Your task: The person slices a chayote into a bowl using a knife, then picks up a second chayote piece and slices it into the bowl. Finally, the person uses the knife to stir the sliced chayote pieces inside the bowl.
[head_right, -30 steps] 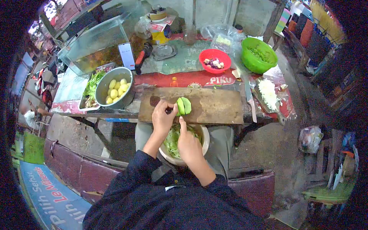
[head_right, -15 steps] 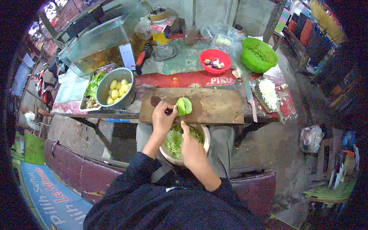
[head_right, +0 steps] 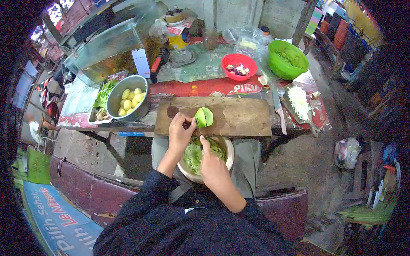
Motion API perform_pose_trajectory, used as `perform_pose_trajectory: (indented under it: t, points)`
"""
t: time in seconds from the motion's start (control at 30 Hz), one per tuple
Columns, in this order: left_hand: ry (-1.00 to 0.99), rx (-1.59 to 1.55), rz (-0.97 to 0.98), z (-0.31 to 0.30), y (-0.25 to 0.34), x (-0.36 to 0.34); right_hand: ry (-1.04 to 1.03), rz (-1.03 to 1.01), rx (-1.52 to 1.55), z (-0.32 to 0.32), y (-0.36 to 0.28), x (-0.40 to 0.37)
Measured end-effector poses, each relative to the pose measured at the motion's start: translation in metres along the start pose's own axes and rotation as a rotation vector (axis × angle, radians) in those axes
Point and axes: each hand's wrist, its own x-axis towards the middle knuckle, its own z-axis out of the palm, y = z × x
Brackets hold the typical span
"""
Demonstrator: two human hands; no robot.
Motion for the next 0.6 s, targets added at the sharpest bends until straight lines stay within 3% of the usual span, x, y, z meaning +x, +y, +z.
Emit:
perform_pose_trajectory:
  t: [0.2,0.33,0.5,0.6]
  points:
    - [-0.023,-0.006,-0.009,0.001,-0.002,-0.002,-0.032,0.063,-0.081,0.016,0.006,0.01]
    - [-0.051,-0.001,-0.044,-0.003,-0.001,-0.004,-0.133,0.147,-0.038,-0.008,-0.007,-0.015]
    - [-0.046,0.063,-0.003,-0.005,-0.001,-0.006,0.014,-0.037,0.024,-0.001,0.002,-0.01]
    - [-0.058,0.01,-0.037,-0.006,0.002,-0.007,-0.045,0.03,-0.066,0.016,0.004,0.01]
